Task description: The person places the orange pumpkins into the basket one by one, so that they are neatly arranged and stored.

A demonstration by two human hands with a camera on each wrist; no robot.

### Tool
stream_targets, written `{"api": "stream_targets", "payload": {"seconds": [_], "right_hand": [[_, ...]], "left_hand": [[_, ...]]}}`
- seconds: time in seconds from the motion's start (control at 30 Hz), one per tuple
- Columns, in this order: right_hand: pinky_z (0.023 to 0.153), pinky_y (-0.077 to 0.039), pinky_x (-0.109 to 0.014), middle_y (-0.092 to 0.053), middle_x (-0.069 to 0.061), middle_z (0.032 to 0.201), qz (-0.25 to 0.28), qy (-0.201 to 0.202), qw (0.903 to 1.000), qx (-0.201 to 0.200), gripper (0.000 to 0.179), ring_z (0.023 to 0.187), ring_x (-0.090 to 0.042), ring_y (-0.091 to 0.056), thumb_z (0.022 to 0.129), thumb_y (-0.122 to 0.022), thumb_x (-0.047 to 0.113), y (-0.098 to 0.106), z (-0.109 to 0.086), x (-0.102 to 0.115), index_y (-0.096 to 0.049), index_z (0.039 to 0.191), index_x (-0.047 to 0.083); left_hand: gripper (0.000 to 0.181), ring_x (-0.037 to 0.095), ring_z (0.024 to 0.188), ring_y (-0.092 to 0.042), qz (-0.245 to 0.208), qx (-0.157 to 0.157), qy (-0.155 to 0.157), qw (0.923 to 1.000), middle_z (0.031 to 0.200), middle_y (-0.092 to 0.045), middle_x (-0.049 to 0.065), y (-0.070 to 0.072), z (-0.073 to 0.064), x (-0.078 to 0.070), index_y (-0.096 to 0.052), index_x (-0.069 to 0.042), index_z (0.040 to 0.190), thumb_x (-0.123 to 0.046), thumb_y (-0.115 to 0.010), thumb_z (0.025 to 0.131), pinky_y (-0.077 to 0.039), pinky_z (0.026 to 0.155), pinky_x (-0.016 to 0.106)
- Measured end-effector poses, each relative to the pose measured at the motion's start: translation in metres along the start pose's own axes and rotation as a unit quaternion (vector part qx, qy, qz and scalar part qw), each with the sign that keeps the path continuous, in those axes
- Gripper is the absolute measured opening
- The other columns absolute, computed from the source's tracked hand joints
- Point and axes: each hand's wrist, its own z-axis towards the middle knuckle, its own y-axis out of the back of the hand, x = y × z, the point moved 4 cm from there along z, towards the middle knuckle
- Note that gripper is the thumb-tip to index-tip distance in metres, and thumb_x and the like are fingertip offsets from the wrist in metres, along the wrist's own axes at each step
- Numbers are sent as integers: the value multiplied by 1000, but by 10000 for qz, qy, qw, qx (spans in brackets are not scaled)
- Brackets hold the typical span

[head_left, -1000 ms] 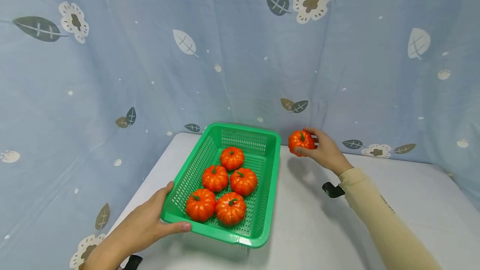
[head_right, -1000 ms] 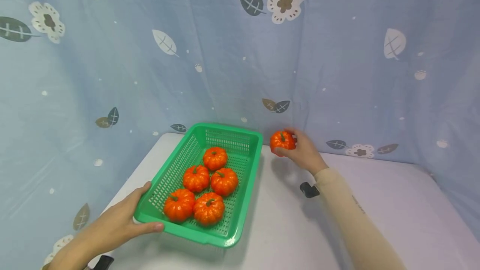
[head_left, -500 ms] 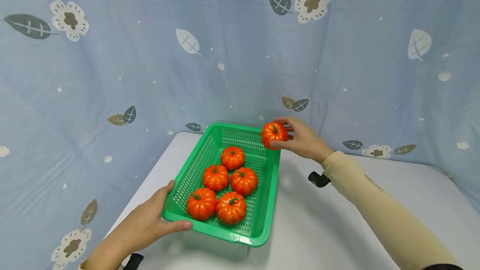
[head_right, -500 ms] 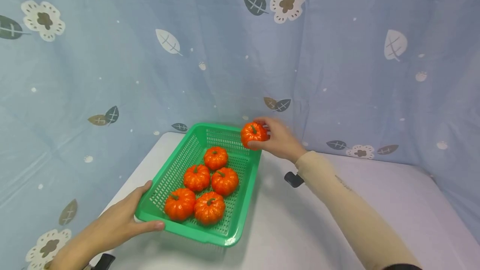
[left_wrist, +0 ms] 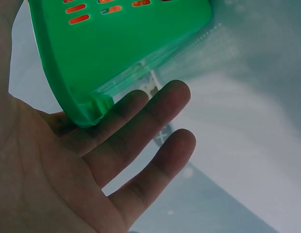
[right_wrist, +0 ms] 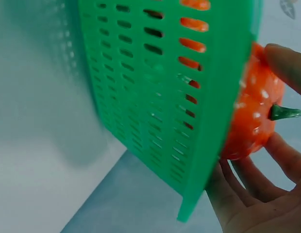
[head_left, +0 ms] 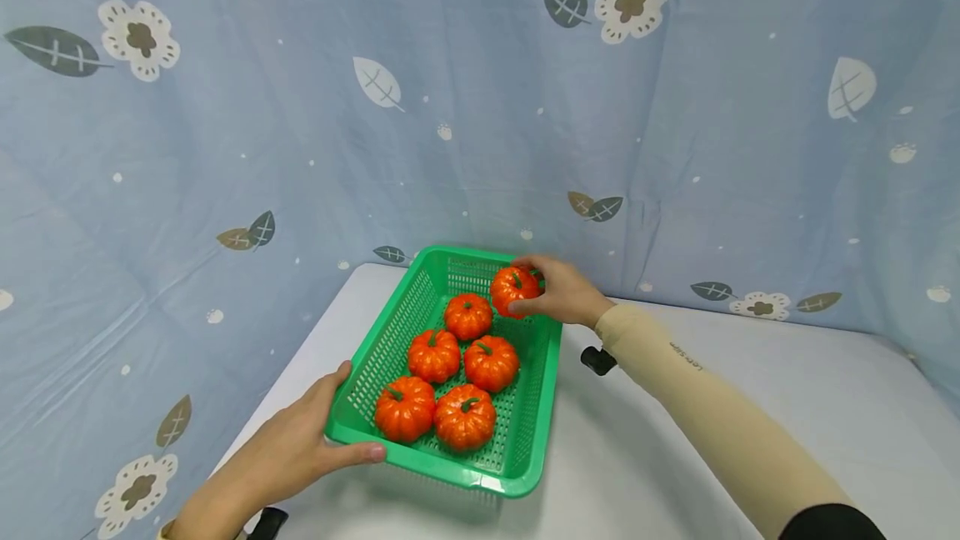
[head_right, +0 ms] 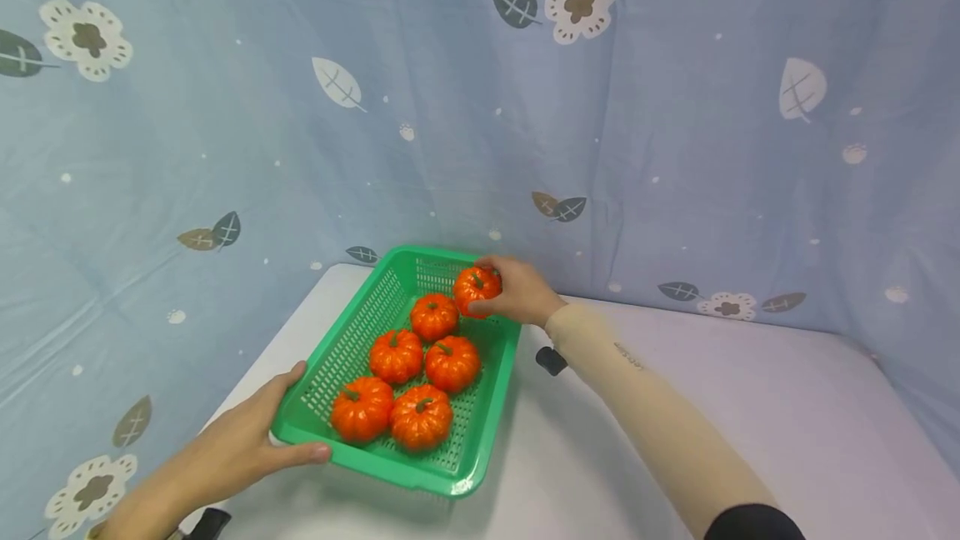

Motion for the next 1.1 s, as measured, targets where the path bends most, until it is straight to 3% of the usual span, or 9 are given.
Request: {"api": "stream_targets", "payload": {"seconds": [0.37,0.67,0.77,0.97,1.1], "right_hand": [[97,-51,-43,-56,-17,136,-525,-41,9981,322,75,120,-32,-56,85,-84,27,-20,13,0,-49,148,5],[101,-48,-45,-53,-16,143,-1220,-110,9908,578,73,123,-30,-55,85,-83,32,-32,10,-2,-51,146,10],[105,-46,-47,-55,-15,144,-1619,-113,9840,737,71,127,-31,-54,86,-81,36,-36,9,-3,-53,146,11],[113,-36,-50,-59,-14,142,-2784,-68,9539,1116,71,131,-36,-53,93,-71,45,-42,7,-4,-48,152,14],[115,-33,-52,-56,-14,145,-2893,-41,9503,1146,72,134,-38,-50,94,-68,47,-45,7,-5,-44,155,15]], "left_hand": [[128,34,132,-51,-39,60,8,10000,156,-41,16,1,-2,0,-22,-6,160,-85,-66,69,-46,100,58],[129,34,132,-51,-96,147,71,9998,156,-40,17,0,-2,-1,-22,-6,160,-85,-67,68,-45,101,58],[130,35,132,-50,-91,185,99,9997,156,-40,18,-1,-1,-1,-21,-5,160,-86,-67,68,-45,101,58],[130,37,133,-50,-75,212,78,9997,157,-39,19,-1,1,-3,-21,-5,160,-86,-66,68,-45,101,60],[131,37,133,-50,-87,225,88,9997,157,-39,20,-1,1,-3,-20,-4,160,-86,-67,68,-46,101,59]]}}
